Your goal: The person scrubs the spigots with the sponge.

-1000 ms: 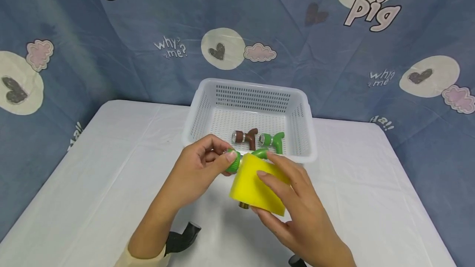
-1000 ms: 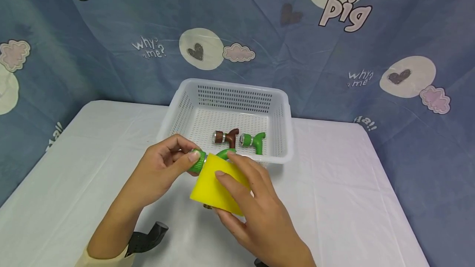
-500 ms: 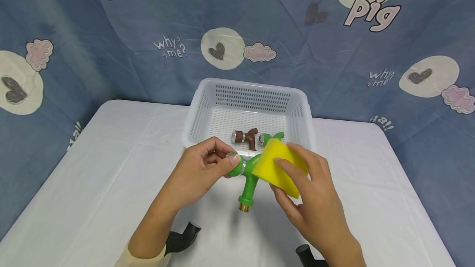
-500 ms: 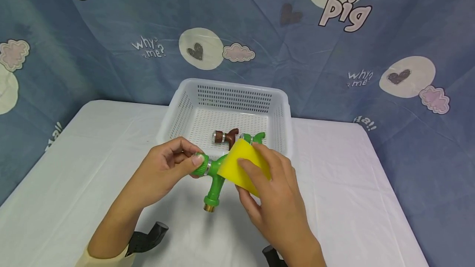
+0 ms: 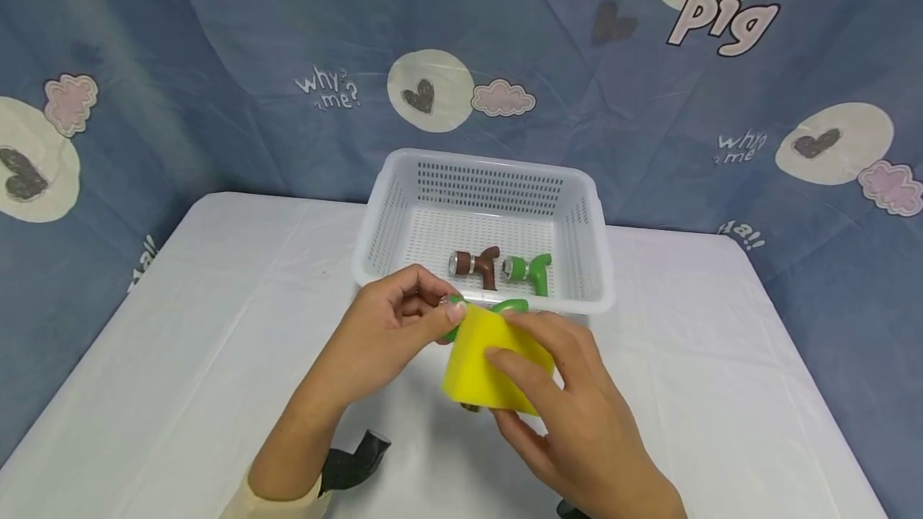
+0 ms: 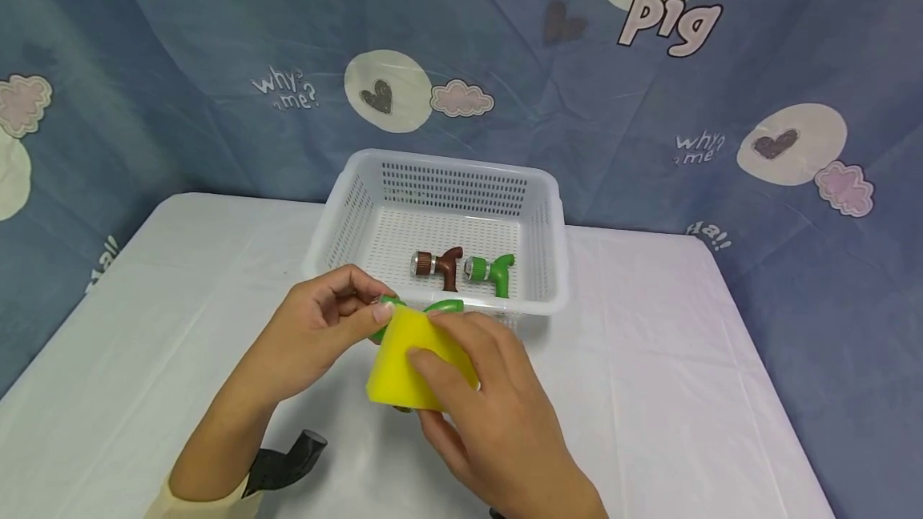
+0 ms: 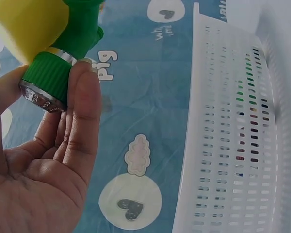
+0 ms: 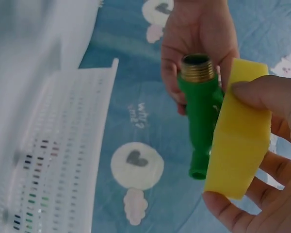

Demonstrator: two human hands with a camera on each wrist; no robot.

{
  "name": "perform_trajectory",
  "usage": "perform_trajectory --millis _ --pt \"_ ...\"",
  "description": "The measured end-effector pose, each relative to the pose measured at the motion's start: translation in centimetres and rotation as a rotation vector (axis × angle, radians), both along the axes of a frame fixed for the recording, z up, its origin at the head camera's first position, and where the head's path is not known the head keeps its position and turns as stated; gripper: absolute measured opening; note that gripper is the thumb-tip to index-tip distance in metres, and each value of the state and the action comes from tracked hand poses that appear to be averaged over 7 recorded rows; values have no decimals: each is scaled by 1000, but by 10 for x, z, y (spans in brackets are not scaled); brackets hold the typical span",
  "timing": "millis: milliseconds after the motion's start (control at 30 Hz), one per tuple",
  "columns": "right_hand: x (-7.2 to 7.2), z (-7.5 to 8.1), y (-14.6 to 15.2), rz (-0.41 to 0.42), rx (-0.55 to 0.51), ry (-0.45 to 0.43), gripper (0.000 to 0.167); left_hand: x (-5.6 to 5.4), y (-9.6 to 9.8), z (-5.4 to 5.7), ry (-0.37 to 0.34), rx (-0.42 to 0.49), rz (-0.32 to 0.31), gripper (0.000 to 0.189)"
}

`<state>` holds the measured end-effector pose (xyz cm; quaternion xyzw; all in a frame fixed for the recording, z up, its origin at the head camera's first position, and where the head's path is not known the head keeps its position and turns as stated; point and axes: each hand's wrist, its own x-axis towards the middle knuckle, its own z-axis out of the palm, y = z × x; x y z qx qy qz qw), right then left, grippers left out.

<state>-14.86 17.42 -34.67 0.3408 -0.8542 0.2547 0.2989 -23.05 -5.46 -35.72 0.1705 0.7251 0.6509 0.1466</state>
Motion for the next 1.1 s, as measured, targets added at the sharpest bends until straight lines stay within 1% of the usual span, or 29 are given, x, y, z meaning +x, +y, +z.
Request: perform_trajectory --millis 67,133,167,300,367,533,700,767,800,867,933,967,1000,1033,1100 --pt "-1 -2 1 -15 11 -3 30 0 0 0 -2 -9 1 23" --pt "-2 -3 4 -43 25 -30 26 0 0 0 -4 -21 2 25" --pt "-2 -3 6 -60 34 -49 29 1 0 0 -4 -28 3 26" --pt "-1 -2 14 -155 76 -135 54 1 0 0 -5 -42 4 28" --pt "-1 -2 18 -200 90 -146 59 1 0 1 -6 -42 3 29" --pt "-5 -1 26 -275 80 -100 63 1 -1 2 -14 -35 1 28" --pt "-4 0 30 -341 54 -97 66 1 -1 1 -21 -30 5 28" --pt "-1 1 28 -326 41 -109 64 1 -2 1 -16 -33 9 28" --pt "0 1 26 -302 35 -117 61 1 -2 1 -11 -37 11 28" --pt "2 0 19 -227 34 -126 46 0 -2 1 -1 -39 14 28" --pt "4 -3 11 -131 34 -110 33 1 -2 1 5 -33 13 27" --pt "4 -4 8 -95 37 -107 30 1 -2 1 7 -27 11 27" --pt "4 -6 5 -70 42 -95 31 1 -1 0 9 -20 6 26" --pt "4 -7 4 -55 45 -87 33 1 -1 0 9 -14 1 26" --pt "4 -8 3 -64 51 -93 30 1 0 0 4 -12 -6 26"
